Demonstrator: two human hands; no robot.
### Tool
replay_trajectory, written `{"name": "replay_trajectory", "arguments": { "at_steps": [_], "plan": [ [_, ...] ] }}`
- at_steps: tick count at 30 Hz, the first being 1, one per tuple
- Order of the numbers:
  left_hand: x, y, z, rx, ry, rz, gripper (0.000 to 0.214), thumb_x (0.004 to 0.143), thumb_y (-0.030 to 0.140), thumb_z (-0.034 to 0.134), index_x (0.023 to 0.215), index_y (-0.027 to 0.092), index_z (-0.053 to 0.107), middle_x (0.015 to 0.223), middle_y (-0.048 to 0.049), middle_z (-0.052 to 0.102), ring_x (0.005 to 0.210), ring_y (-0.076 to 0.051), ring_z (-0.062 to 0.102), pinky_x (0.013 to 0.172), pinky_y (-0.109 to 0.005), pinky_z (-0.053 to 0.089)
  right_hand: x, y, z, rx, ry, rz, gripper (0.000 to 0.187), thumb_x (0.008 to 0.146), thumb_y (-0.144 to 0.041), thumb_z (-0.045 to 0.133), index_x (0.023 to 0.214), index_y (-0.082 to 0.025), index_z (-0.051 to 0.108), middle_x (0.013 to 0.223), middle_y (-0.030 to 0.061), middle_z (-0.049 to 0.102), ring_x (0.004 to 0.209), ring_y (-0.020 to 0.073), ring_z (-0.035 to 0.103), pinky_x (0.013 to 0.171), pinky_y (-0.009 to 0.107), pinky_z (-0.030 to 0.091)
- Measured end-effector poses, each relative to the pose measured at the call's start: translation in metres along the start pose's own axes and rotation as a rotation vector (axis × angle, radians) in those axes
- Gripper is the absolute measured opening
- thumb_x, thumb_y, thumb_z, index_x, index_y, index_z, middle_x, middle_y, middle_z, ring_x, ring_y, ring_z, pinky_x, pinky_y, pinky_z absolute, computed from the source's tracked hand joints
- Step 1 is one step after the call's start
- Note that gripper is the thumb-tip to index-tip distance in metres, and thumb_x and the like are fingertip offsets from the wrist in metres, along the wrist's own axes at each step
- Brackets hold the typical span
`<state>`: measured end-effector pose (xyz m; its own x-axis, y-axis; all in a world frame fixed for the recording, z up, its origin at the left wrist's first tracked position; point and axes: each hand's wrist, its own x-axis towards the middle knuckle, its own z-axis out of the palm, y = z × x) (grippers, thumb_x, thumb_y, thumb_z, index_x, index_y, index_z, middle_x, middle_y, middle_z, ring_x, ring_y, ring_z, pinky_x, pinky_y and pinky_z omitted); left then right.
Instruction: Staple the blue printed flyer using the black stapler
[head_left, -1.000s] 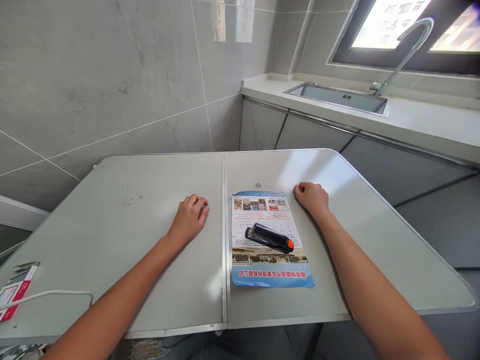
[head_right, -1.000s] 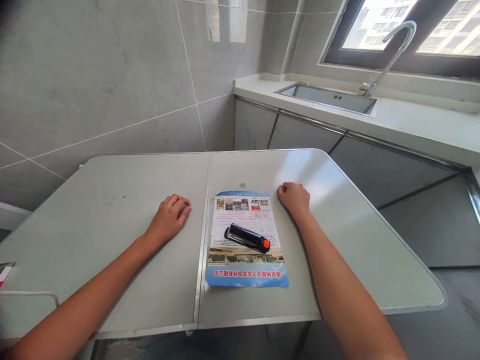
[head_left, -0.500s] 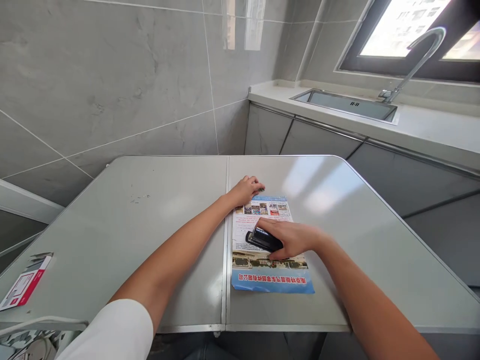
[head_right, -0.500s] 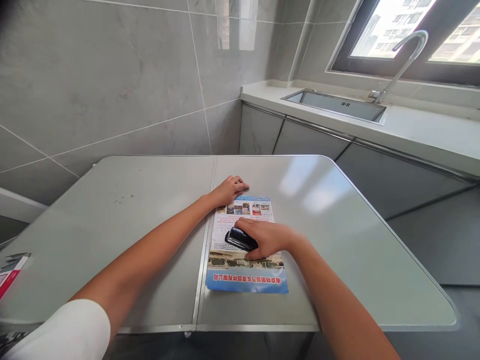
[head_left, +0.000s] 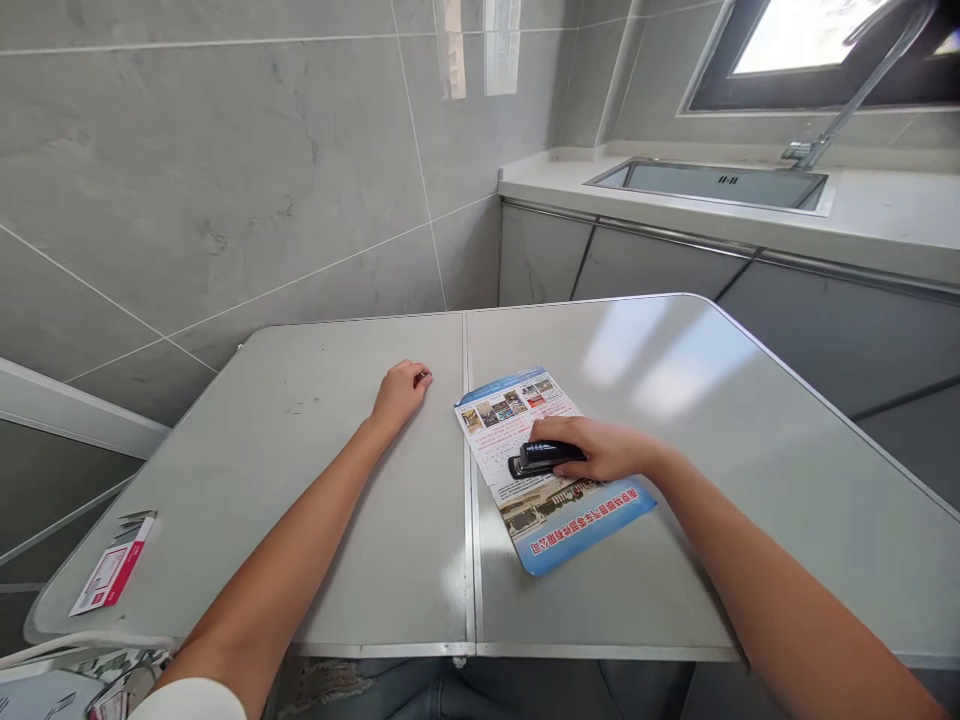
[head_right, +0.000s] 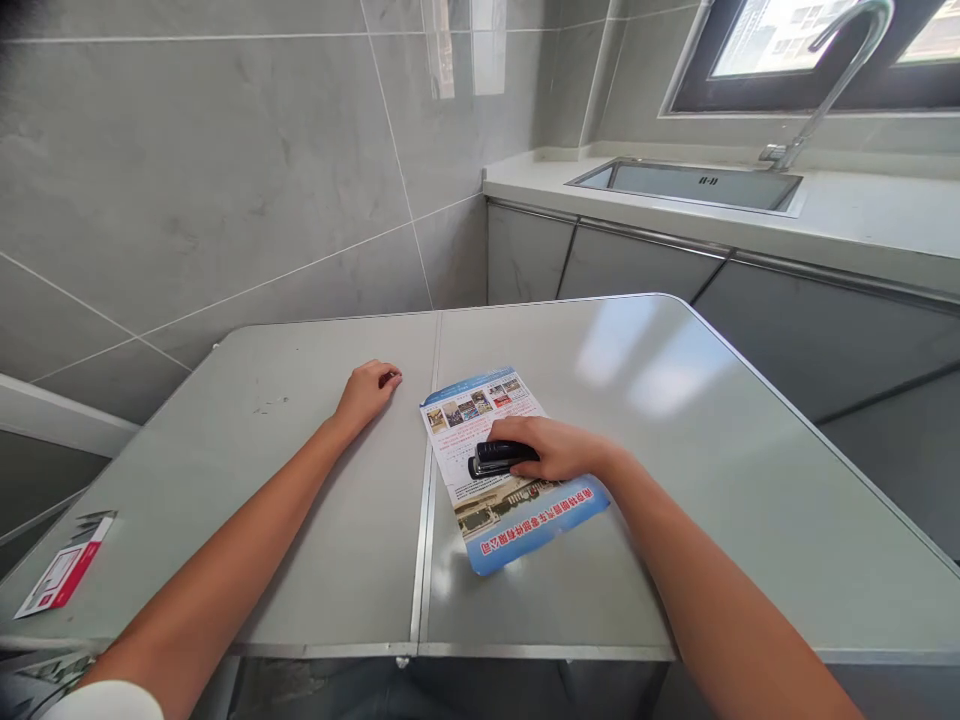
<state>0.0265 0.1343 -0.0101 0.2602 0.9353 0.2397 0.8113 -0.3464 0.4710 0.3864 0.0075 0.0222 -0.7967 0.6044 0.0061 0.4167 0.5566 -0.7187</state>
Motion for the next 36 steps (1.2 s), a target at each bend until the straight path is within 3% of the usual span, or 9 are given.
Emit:
{"name": "replay_trajectory", "arguments": {
  "at_steps": [4,8,12,17,21,29,36],
  "plan": [
    [-0.026,-0.028,-0.005,0.072,0.121,0.022,0.023,0.097,0.024,0.059,0.109,0.021,0.079,0.108,-0.0111,0.067,0.106,-0.028,0.061,0.097,-0.043,0.053,0.014,0.004,0.016,0.013,0.069,-0.037,0.048,0.093,-0.019,0.067,0.14,-0.024,0.059,0.13,0.0093,0.069,0.116,0.025,0.064,0.101,0.039,0.051],
    [-0.042,-0.016,-0.003,0.119,0.212,0.075,0.029,0.102,0.025,0.052,0.114,0.018,0.078,0.131,-0.0153,0.063,0.12,-0.032,0.056,0.106,-0.049,0.048,0.028,-0.001,0.033,0.04,0.108,-0.048,0.042,0.096,-0.022,0.067,0.137,-0.026,0.059,0.125,0.0074,0.069,0.115,0.0246,0.063,0.101,0.039,0.05],
    [-0.05,0.012,0.004,-0.09,0.006,0.209,0.024,0.101,0.037,0.059,0.107,0.019,0.076,0.119,-0.0109,0.069,0.112,-0.028,0.061,0.103,-0.044,0.048,0.038,-0.014,0.043,0.051,0.109,-0.061,0.039,0.097,-0.024,0.067,0.136,-0.026,0.059,0.126,0.0078,0.069,0.116,0.0252,0.063,0.102,0.041,0.051],
    [-0.053,0.023,-0.004,-0.313,-0.111,0.126,0.022,0.103,0.03,0.05,0.098,0.02,0.068,0.09,-0.0034,0.07,0.079,-0.018,0.062,0.077,-0.032,0.047,0.046,-0.028,0.052,0.04,0.13,-0.029,0.04,0.097,-0.023,0.068,0.136,-0.025,0.059,0.128,0.0096,0.069,0.118,0.0274,0.062,0.102,0.044,0.051],
    [-0.051,0.008,-0.023,-0.375,-0.136,0.099,0.024,0.104,0.033,0.047,0.095,0.02,0.065,0.076,0.0013,0.065,0.068,-0.015,0.055,0.068,-0.028,0.041,0.056,-0.041,0.063,0.059,0.128,-0.021,0.041,0.097,-0.022,0.068,0.137,-0.026,0.058,0.126,0.0096,0.068,0.115,0.027,0.062,0.1,0.045,0.052],
    [-0.044,-0.026,-0.044,-0.448,-0.154,0.145,0.025,0.1,0.036,0.051,0.091,0.018,0.067,0.081,0.0005,0.066,0.074,-0.015,0.055,0.071,-0.027,0.042,0.099,-0.085,0.097,0.051,0.135,-0.016,0.044,0.096,-0.019,0.071,0.137,-0.024,0.059,0.125,0.01,0.067,0.118,0.0271,0.06,0.104,0.044,0.049],
    [-0.046,-0.072,-0.063,-0.308,-0.357,0.182,0.026,0.096,0.036,0.056,0.095,0.021,0.077,0.085,0.0,0.074,0.074,-0.016,0.06,0.069,-0.027,0.043,0.136,-0.107,0.125,0.042,0.111,-0.039,0.049,0.091,-0.015,0.074,0.137,-0.023,0.058,0.127,0.0102,0.066,0.118,0.0265,0.06,0.105,0.043,0.051]
  ]
}}
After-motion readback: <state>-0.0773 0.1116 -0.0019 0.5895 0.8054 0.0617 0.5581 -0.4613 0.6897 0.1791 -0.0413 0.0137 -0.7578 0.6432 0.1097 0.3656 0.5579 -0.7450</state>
